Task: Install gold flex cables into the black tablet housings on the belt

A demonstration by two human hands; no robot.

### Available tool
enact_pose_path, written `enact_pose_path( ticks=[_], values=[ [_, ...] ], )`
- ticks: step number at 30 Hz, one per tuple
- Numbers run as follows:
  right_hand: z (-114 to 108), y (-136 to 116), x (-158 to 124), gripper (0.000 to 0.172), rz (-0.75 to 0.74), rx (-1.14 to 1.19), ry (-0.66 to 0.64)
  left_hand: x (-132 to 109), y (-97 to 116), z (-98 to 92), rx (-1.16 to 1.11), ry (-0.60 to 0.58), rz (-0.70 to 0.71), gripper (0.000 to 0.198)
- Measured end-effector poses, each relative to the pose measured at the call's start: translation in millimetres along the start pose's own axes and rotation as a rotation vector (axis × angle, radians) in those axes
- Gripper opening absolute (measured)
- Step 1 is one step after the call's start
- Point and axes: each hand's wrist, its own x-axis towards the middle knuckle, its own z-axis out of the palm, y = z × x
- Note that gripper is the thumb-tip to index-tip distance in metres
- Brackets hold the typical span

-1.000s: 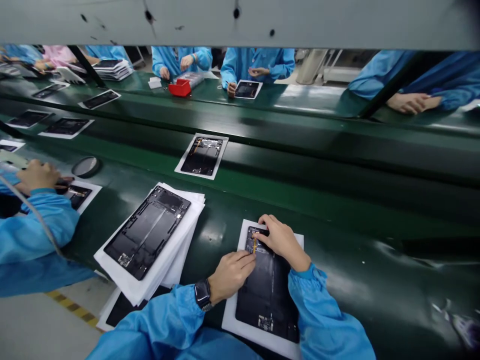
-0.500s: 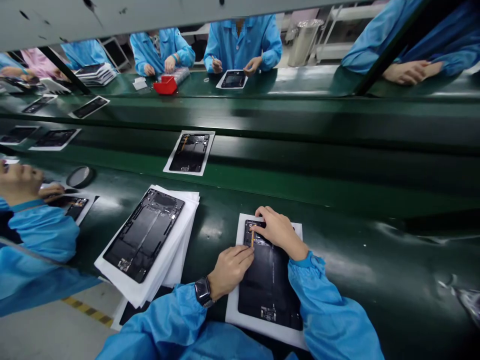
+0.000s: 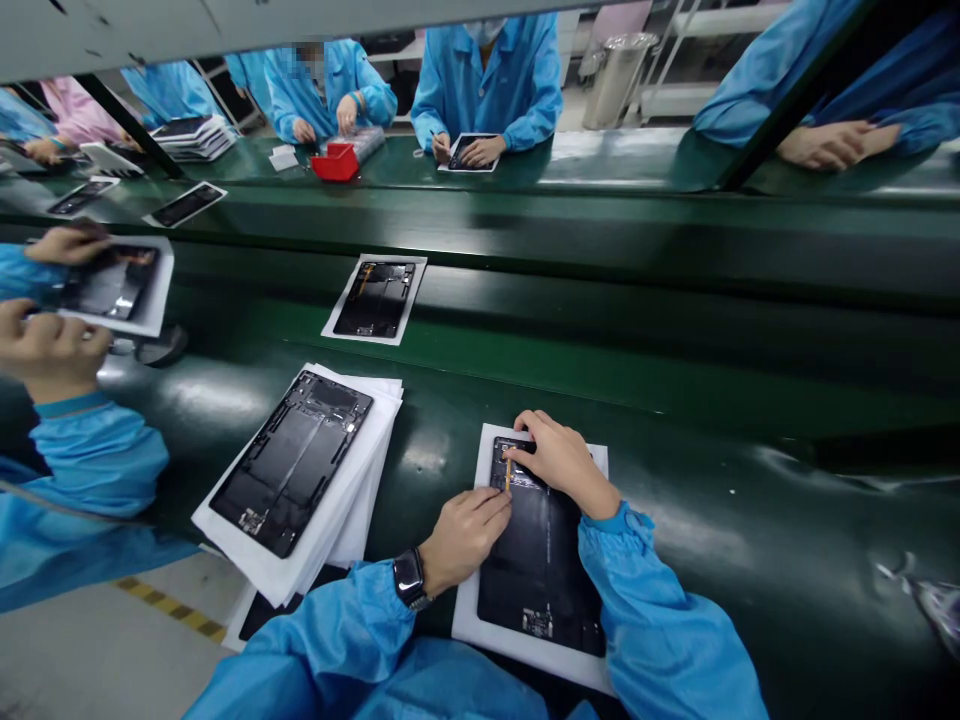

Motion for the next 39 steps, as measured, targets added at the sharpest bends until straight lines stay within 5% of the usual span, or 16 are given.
enact_pose_path(
  ticks=[15,22,26,31,39],
  values=[
    [-1,-2,0,0.028,0.004,0.010,0.004,2,1,-3.1,0.021,-0.056,0.025,0.024],
    [-21,-2,-10,0.012,0.026,0.097,-0.018,11,-11,-20.0,-0.218,-0.066,-0.052,0.023],
    [-42,-5,-26,0.028,0.005,0.203,-0.031,17,-18,-23.0,-0.186,-0.080,-0.044,0.022],
    [-54,-14,-59,0.022,0.077,0.395,-0.125,19,-23,-23.5,-0.111,-0.195,0.004,0.027],
    [-23,-20,-120,0.026,0.327,0.805,-0.004,2,-33,-32.6,-0.382,-0.200,-0.004,0.043]
  ],
)
